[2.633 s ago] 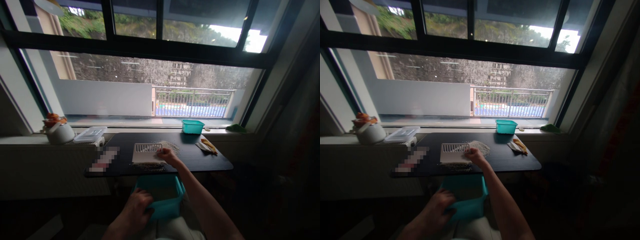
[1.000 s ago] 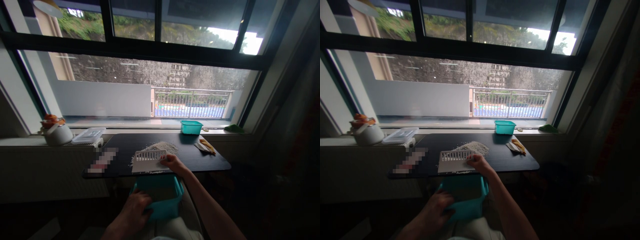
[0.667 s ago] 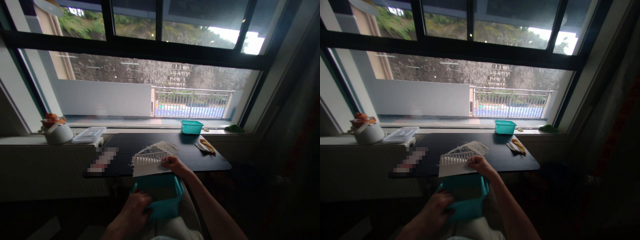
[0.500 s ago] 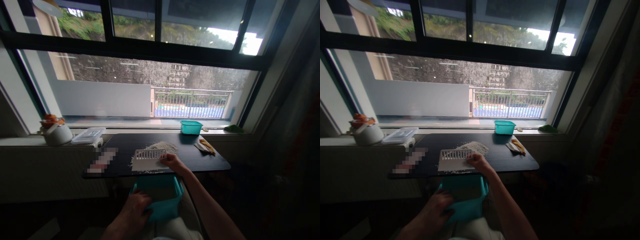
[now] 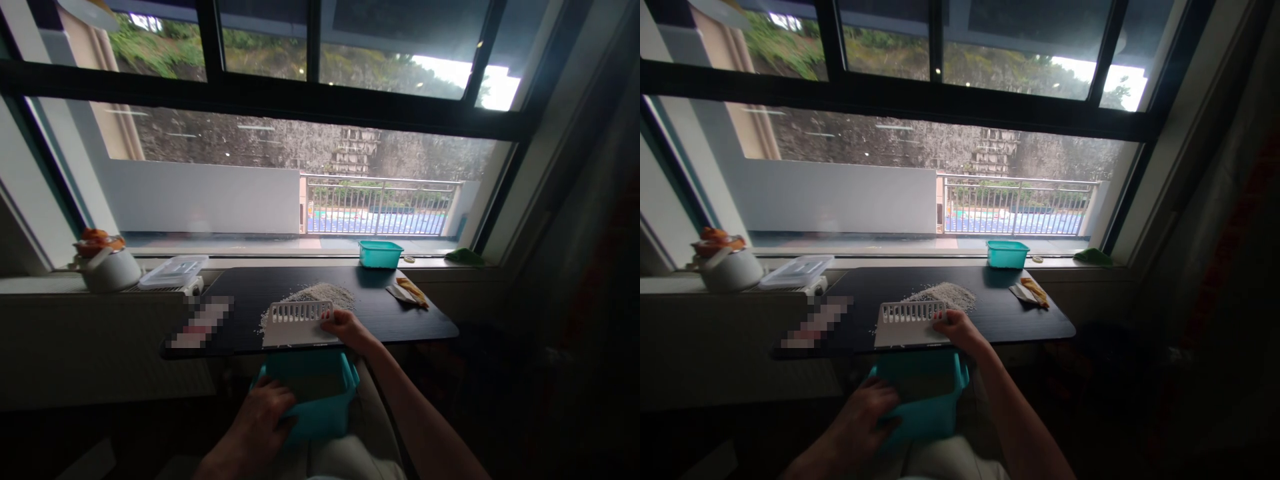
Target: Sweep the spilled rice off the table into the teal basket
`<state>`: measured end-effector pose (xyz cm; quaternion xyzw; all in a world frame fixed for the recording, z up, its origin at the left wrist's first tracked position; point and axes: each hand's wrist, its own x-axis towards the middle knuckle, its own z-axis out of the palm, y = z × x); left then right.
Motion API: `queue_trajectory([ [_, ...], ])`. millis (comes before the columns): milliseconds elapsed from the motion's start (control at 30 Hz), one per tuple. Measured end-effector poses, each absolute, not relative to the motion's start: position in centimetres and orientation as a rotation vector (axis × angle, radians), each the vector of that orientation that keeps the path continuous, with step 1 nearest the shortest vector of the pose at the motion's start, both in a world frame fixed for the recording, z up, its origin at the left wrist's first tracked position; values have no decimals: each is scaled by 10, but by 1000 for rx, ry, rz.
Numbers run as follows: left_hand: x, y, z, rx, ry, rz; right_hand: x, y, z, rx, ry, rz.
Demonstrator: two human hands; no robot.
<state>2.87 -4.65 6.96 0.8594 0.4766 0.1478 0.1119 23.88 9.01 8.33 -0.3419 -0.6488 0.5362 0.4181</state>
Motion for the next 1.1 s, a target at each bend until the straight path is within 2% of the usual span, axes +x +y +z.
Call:
queue_trajectory([
  [367,25,-50,72,2509,1431,424,218,93,81,-882,-1665,1345],
  [1100,29,-51,75,2492,1420,407,247,94,77,-879,-1604,1317],
])
